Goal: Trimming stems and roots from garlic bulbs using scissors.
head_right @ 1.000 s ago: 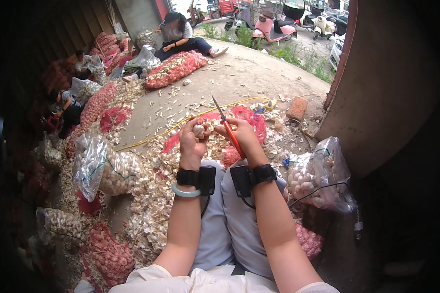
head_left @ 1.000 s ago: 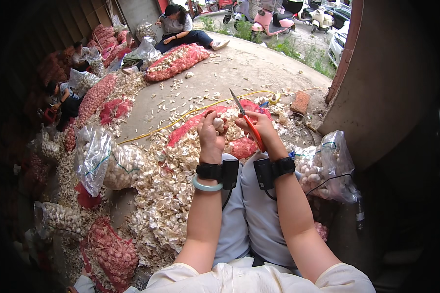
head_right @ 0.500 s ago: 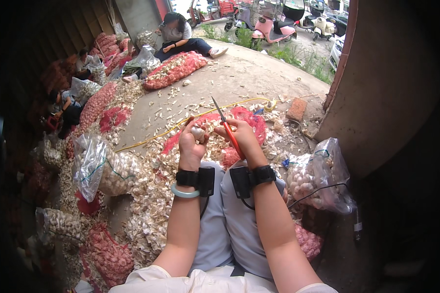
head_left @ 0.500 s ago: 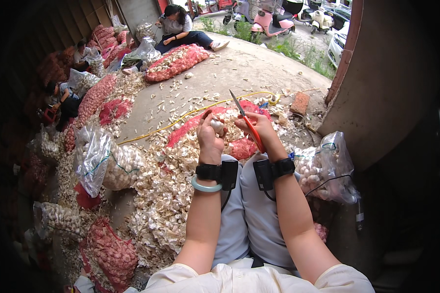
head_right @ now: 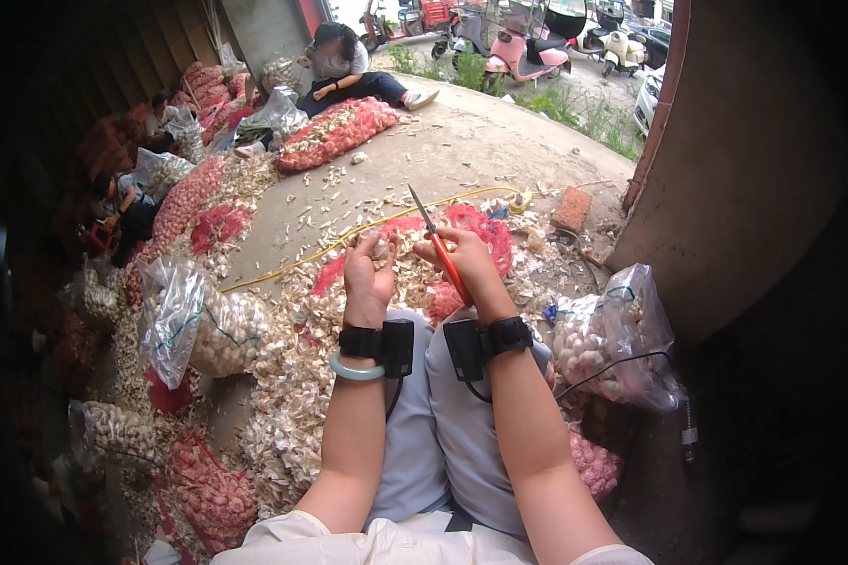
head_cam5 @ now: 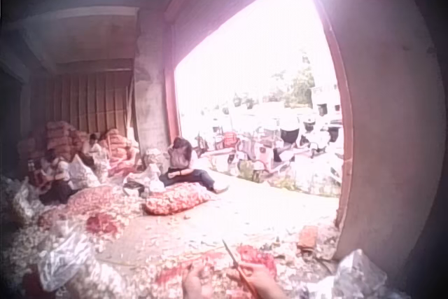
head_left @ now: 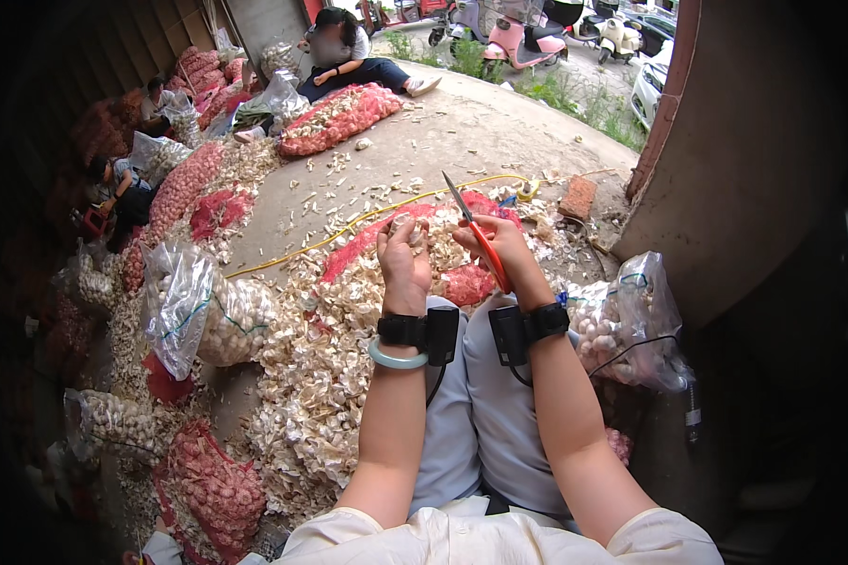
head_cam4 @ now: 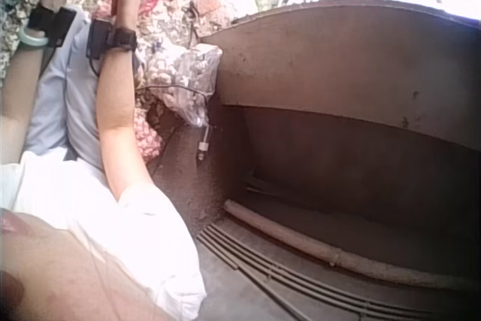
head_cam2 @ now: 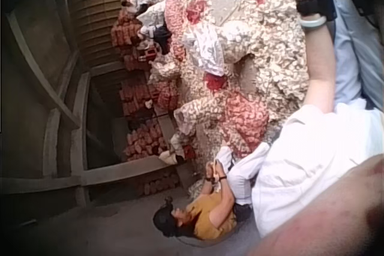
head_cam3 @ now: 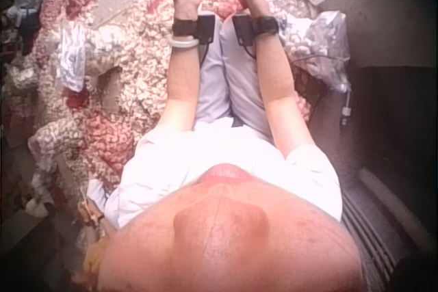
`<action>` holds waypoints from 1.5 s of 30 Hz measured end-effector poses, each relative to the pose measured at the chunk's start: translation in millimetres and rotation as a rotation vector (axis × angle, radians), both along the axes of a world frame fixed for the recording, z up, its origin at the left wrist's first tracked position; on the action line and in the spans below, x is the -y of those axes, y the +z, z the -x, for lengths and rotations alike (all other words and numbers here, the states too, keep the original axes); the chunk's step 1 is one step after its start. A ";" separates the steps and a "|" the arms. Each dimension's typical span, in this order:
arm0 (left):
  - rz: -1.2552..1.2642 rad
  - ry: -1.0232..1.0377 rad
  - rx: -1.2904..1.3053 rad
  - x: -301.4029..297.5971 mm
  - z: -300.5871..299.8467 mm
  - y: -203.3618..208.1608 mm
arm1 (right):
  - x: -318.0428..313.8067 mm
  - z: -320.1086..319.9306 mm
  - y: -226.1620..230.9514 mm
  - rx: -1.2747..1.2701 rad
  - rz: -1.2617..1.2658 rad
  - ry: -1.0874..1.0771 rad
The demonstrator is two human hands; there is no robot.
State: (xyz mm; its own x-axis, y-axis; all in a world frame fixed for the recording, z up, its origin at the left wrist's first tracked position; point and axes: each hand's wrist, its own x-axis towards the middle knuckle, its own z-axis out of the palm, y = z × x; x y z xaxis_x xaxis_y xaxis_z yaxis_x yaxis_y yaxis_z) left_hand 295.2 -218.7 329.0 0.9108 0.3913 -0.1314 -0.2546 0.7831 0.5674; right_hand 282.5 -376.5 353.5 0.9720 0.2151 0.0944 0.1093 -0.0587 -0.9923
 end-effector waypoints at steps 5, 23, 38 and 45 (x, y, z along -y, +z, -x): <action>0.020 -0.116 -0.016 -0.3 4.4 3.9 | 0.6 0.5 1.3 0.004 0.016 -0.008; 0.268 -0.259 0.056 -9.7 15.4 11.3 | 0.2 0.9 2.7 0.000 0.019 0.000; 0.078 -0.092 -0.030 1.3 1.1 5.0 | 2.6 3.5 5.1 -0.001 0.004 0.010; 0.130 -0.255 0.093 -6.7 2.0 5.0 | -1.3 1.4 1.3 0.001 0.018 0.011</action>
State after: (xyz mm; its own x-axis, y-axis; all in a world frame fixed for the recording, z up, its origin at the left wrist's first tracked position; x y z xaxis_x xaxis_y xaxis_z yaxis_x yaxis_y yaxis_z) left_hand 293.2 -212.1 334.0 0.9880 0.1342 -0.0770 -0.0869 0.8930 0.4416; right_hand 281.1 -375.2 354.8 0.9694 0.2278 0.0916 0.1114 -0.0753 -0.9909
